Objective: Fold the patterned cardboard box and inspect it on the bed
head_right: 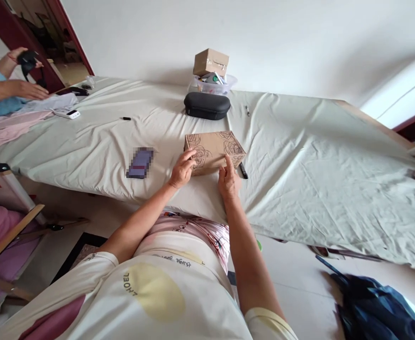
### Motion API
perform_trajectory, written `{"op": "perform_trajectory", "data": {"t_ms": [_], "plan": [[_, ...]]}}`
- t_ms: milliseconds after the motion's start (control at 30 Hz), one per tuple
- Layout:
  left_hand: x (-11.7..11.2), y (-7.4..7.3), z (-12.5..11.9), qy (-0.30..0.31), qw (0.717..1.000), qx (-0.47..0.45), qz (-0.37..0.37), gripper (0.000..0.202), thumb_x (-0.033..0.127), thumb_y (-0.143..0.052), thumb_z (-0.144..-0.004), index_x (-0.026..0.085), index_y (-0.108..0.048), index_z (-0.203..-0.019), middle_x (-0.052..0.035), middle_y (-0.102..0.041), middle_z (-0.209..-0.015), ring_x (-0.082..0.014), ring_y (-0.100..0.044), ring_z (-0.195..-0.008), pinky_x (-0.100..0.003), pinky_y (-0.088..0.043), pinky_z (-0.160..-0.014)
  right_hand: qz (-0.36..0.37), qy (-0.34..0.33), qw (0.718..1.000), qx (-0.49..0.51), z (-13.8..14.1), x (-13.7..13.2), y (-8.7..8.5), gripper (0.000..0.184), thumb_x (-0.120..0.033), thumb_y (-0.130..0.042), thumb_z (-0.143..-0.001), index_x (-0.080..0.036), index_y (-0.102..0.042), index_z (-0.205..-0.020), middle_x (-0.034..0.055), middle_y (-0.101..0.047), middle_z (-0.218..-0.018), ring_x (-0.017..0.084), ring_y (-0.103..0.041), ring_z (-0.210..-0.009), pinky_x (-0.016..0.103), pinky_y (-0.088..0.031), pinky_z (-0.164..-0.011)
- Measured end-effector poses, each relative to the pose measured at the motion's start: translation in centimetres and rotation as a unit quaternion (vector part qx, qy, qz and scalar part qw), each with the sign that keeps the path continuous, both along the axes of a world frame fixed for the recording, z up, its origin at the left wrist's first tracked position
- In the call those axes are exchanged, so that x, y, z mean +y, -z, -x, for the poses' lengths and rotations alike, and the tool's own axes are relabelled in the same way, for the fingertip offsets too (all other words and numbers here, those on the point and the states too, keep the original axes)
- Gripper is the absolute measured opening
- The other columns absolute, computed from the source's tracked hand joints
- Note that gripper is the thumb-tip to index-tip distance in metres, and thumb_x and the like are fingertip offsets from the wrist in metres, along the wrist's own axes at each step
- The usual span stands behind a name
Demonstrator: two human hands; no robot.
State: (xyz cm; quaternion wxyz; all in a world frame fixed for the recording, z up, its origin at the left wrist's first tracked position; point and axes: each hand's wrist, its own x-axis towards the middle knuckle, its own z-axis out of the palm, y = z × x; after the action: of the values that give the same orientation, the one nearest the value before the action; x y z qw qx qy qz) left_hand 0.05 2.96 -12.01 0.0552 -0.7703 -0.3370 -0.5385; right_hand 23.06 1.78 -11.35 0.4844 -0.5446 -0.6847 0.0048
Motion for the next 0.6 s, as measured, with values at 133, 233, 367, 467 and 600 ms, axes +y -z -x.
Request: {"op": "perform_trajectory", "data": {"t_ms": [133,233,367,467,600], "plan": [[0.2,0.0,0.3,-0.005,1.000,-0.028,-0.003,0.027,0.019,-0.032,-0.107,0.022,-0.059,-0.108,-0.0144,-0.065,-0.146,-0.0225,-0.049,-0.154,-0.051,-0.046,-0.126,0.027,0.048,0.995,0.083,-1.1,0.5,0.1,0.062,-0.052,-0.040,-0.106,-0.019,-0.050,-0.157,0.0053,-0.074,-0.089,0.023,-0.068,-0.079,0.039,-0.056,-0.086],[0.0,-0.2,0.4,0.000,0.999,-0.040,0.014,0.028,0.027,-0.031,-0.108,0.022,-0.056,-0.121,-0.0160,-0.066,-0.143,-0.0236,-0.051,-0.152,-0.051,-0.046,-0.126,0.032,0.050,0.990,0.131,-1.9,0.8,0.4,0.064,-0.055,-0.042,-0.104,-0.019,-0.048,-0.157,0.0053,-0.074,-0.089,0.023,-0.068,-0.079,0.040,-0.055,-0.086],[-0.3,-0.7,0.5,-0.009,0.999,-0.032,0.026,0.040,0.037,-0.037,-0.108,0.019,-0.050,-0.141,-0.0180,-0.064,-0.145,-0.0265,-0.052,-0.151,-0.051,-0.043,-0.128,0.043,0.059,0.986,0.150,-2.2,1.3,0.6,0.066,-0.060,-0.046,-0.101,-0.020,-0.051,-0.153,0.0054,-0.074,-0.091,0.023,-0.066,-0.079,0.041,-0.053,-0.087],[-0.5,-0.9,0.4,-0.025,0.999,-0.017,0.035,0.036,0.040,-0.041,-0.109,0.021,-0.054,-0.137,-0.0168,-0.065,-0.142,-0.0271,-0.053,-0.149,-0.052,-0.044,-0.127,0.080,0.072,0.984,0.140,-2.1,1.5,0.6,0.066,-0.060,-0.047,-0.100,-0.018,-0.054,-0.151,0.0077,-0.075,-0.094,0.024,-0.066,-0.082,0.043,-0.053,-0.089],[-0.4,-0.8,0.2,-0.056,0.998,-0.033,0.024,0.034,0.049,-0.047,-0.109,0.022,-0.057,-0.128,-0.0170,-0.064,-0.140,-0.0274,-0.056,-0.146,-0.052,-0.047,-0.124,0.099,0.091,0.983,0.122,-1.9,1.4,0.4,0.063,-0.055,-0.047,-0.099,-0.017,-0.058,-0.148,0.0102,-0.075,-0.097,0.027,-0.067,-0.088,0.046,-0.052,-0.091]]}}
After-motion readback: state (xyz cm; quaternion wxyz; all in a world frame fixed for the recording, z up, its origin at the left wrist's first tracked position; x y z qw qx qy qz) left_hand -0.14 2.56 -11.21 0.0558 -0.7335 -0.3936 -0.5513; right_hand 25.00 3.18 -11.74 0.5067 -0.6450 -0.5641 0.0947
